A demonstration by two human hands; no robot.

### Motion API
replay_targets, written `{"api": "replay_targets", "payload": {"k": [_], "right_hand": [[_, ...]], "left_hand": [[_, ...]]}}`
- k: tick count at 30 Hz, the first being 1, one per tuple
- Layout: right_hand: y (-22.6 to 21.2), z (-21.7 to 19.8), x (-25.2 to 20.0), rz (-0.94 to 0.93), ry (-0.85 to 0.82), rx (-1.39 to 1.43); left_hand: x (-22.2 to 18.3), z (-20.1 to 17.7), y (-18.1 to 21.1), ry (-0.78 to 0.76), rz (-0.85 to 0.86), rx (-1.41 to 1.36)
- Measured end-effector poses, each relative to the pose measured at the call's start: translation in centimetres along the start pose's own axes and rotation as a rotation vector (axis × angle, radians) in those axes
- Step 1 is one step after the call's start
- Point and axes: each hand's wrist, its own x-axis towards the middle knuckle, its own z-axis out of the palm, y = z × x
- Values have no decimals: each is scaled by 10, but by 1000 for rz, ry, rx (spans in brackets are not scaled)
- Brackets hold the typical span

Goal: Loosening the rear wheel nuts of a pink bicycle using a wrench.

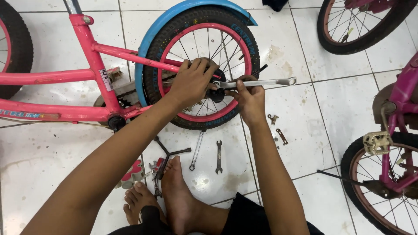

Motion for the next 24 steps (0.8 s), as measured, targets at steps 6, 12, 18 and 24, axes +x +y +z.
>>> {"api": "replay_targets", "payload": {"k": [6,12,18,24], "right_hand": [[26,-35,18,91,44,22],[28,-37,17,124,55,62],[0,-28,25,212,75,-19],[10,-35,40,294,91,-22]], "left_hand": [[-1,-8,5,-69,-46,-34],[1,-16,11,-118,-73,-53],[2,-16,10,-95,-60,-32],[1,-9,9,-86,-64,-28]]}}
